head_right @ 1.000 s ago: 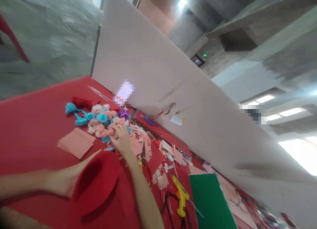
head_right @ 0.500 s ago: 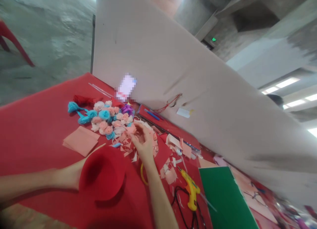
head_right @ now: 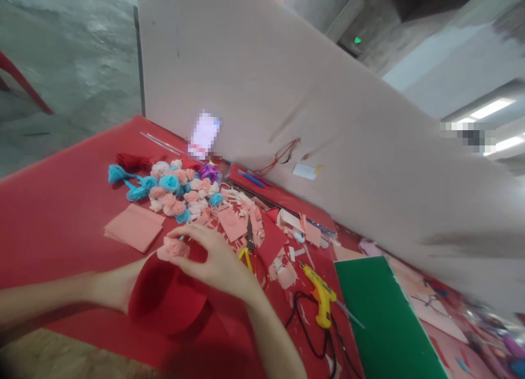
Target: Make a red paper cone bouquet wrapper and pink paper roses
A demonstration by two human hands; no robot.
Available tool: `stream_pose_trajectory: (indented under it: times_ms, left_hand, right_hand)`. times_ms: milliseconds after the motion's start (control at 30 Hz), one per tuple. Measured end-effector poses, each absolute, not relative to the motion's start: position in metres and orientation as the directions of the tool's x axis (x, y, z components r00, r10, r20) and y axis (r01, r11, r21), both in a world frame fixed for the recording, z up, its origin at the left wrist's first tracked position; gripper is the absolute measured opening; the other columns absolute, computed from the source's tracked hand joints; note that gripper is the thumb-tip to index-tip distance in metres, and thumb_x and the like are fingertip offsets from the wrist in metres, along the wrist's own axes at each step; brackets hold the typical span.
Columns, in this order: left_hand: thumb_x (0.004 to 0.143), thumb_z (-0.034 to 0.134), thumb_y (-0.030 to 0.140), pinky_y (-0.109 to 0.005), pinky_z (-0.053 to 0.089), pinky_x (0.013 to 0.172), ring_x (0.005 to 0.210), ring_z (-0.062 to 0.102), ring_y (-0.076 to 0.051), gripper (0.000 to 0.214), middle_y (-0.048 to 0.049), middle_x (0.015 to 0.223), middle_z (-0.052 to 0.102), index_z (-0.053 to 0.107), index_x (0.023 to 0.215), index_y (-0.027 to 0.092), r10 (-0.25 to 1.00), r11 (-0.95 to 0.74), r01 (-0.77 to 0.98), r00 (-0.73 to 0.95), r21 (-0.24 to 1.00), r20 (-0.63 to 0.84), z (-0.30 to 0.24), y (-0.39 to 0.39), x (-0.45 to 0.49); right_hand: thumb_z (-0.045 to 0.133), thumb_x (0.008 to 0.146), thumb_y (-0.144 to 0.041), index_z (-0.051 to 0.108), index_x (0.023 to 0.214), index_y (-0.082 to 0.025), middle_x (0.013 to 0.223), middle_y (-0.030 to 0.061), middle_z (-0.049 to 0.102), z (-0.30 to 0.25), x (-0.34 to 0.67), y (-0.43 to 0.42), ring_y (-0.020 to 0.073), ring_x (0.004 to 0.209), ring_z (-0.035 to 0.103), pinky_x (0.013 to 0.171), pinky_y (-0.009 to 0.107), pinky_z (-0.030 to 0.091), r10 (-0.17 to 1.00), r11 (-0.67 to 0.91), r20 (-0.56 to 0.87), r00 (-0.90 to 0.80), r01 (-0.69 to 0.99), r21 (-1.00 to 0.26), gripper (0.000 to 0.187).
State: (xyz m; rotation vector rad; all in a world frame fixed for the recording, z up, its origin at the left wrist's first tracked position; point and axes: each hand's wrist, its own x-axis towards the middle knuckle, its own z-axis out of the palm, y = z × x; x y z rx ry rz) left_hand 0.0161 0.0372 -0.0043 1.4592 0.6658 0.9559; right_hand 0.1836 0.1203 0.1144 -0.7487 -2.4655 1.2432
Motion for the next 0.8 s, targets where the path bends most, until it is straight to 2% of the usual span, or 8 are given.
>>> stream_pose_trajectory:
  times_ms: [267,467,633,800]
  left_hand:
    - [0.055,0.077,0.028,-0.041,0.031,0.102,0.122,0.037,-0.033,0.092,-0.0090,0.134,0.039,0.029,0.133,0.020,0.841,-0.059,-0.174,0.522,0.983,0.142,0.005,0.038,0.017]
    - [0.049,0.080,0.033,-0.041,0.030,0.103,0.125,0.034,-0.031,0.105,-0.0153,0.137,0.033,0.023,0.134,0.014,0.826,-0.051,-0.152,0.550,0.987,0.127,0.003,0.041,0.018]
    - [0.049,0.080,0.027,-0.040,0.032,0.102,0.123,0.037,-0.031,0.102,-0.0156,0.135,0.037,0.026,0.134,0.013,0.812,-0.047,-0.131,0.572,0.990,0.114,0.002,0.041,0.018]
    - [0.066,0.066,0.015,-0.039,0.038,0.097,0.118,0.043,-0.030,0.078,-0.0169,0.137,0.033,0.027,0.134,0.013,0.815,-0.097,-0.124,0.559,0.988,0.150,0.002,0.041,0.017]
  right_hand:
    - [0.057,0.081,-0.025,0.056,0.102,-0.025,0.105,0.0003,0.060,0.104,0.183,0.123,0.0147,0.099,0.055,0.090,0.030,0.041,0.593,0.452,-0.025,-0.805,0.358,-0.817,0.022]
    - [0.056,0.081,-0.022,0.056,0.105,-0.025,0.108,0.0003,0.061,0.101,0.184,0.123,0.0156,0.102,0.055,0.090,0.031,0.040,0.569,0.445,-0.050,-0.820,0.359,-0.821,0.025]
    - [0.057,0.080,-0.024,0.056,0.107,-0.026,0.112,0.0007,0.060,0.100,0.185,0.123,0.0167,0.105,0.054,0.092,0.033,0.040,0.583,0.418,-0.075,-0.809,0.378,-0.826,0.027]
    - [0.060,0.078,-0.030,0.053,0.112,-0.027,0.115,0.0016,0.058,0.098,0.187,0.122,0.0176,0.107,0.053,0.094,0.035,0.040,0.588,0.401,-0.068,-0.806,0.363,-0.841,0.034]
